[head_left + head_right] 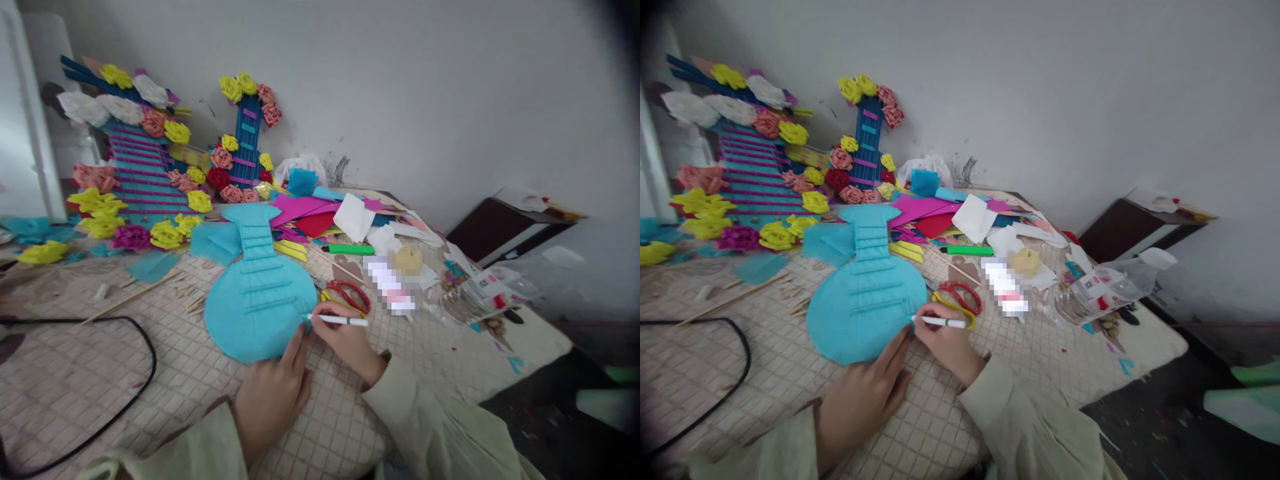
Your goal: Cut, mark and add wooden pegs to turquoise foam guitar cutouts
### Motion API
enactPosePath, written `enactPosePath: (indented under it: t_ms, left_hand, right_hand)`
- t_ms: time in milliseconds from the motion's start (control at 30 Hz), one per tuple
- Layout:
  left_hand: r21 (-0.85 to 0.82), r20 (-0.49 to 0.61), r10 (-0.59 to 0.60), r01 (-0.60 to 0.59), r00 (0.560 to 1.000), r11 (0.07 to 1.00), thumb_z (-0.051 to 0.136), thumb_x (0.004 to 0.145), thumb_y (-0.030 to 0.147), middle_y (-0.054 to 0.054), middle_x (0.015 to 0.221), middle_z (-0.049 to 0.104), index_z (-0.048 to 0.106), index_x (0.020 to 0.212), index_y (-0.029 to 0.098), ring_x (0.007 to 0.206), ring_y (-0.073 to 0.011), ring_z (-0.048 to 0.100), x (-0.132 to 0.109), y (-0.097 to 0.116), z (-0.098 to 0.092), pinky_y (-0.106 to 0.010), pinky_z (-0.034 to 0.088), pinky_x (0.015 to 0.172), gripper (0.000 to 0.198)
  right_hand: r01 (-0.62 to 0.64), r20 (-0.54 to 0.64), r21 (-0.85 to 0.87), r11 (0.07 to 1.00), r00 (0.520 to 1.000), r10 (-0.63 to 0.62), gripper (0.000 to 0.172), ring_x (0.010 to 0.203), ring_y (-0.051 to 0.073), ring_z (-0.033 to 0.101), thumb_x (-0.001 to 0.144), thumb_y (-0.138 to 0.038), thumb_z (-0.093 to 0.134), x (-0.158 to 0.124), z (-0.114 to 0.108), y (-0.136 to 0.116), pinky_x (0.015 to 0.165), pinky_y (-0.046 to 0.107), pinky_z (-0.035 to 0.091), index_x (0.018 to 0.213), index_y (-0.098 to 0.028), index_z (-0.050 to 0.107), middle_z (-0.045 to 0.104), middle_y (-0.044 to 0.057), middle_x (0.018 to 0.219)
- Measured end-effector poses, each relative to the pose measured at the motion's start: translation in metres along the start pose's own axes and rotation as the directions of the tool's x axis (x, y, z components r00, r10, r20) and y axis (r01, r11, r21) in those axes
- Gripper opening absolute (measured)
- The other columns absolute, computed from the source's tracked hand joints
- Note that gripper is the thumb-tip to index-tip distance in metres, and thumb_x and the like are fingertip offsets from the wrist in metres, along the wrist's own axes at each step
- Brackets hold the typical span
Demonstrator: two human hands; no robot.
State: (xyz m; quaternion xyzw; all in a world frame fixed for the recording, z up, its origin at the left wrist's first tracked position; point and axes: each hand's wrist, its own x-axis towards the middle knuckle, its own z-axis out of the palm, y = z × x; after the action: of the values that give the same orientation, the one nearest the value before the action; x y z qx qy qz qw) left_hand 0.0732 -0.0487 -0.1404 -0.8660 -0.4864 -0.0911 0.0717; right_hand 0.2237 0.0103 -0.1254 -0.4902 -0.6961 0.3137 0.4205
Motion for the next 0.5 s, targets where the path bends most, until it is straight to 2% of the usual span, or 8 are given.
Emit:
enactPosePath:
  t_ms: [200, 400, 500]
  left_hand:
    - [0.016, -0.033, 0.010, -0.009, 0.999, 1.000, 0.036, 0.082, 0.023, -0.008, 0.138, 0.036, 0.048, 0.123, 0.011, 0.065, -0.0163, 0.064, 0.0001, 0.0002, 0.0004, -0.030, 0.056, 0.051, 0.045]
    - [0.033, -0.055, 0.015, -0.013, 0.998, 0.999, 0.036, 0.082, 0.023, -0.008, 0.137, 0.037, 0.049, 0.122, 0.011, 0.067, -0.0171, 0.065, 0.0005, -0.0007, 0.0006, -0.030, 0.057, 0.053, 0.044]
    - [0.037, -0.043, 0.020, -0.019, 0.999, 0.999, 0.037, 0.082, 0.023, -0.009, 0.137, 0.038, 0.050, 0.121, 0.012, 0.061, -0.0157, 0.064, -0.0007, -0.0014, 0.0008, -0.030, 0.056, 0.051, 0.043]
  right_hand:
    - [-0.006, -0.001, 0.001, 1.000, 1.000, 0.006, 0.006, 0.059, 0.013, 0.054, 0.076, -0.021, 0.057, -0.0001, 0.0005, 0.0010, 0.055, 0.023, 0.043, 0.072, -0.019, 0.062, 0.061, -0.001, 0.065]
    - [-0.058, -0.053, 0.096, 0.994, 0.997, 0.064, 0.006, 0.061, 0.014, 0.055, 0.077, -0.024, 0.057, -0.0011, -0.0013, 0.0035, 0.057, 0.025, 0.044, 0.074, -0.019, 0.059, 0.059, 0.000, 0.067]
    - [-0.056, -0.104, 0.126, 0.990, 0.992, 0.070, 0.008, 0.061, 0.014, 0.055, 0.078, -0.027, 0.057, -0.0001, -0.0047, 0.0055, 0.055, 0.024, 0.044, 0.076, -0.019, 0.059, 0.059, 0.000, 0.068]
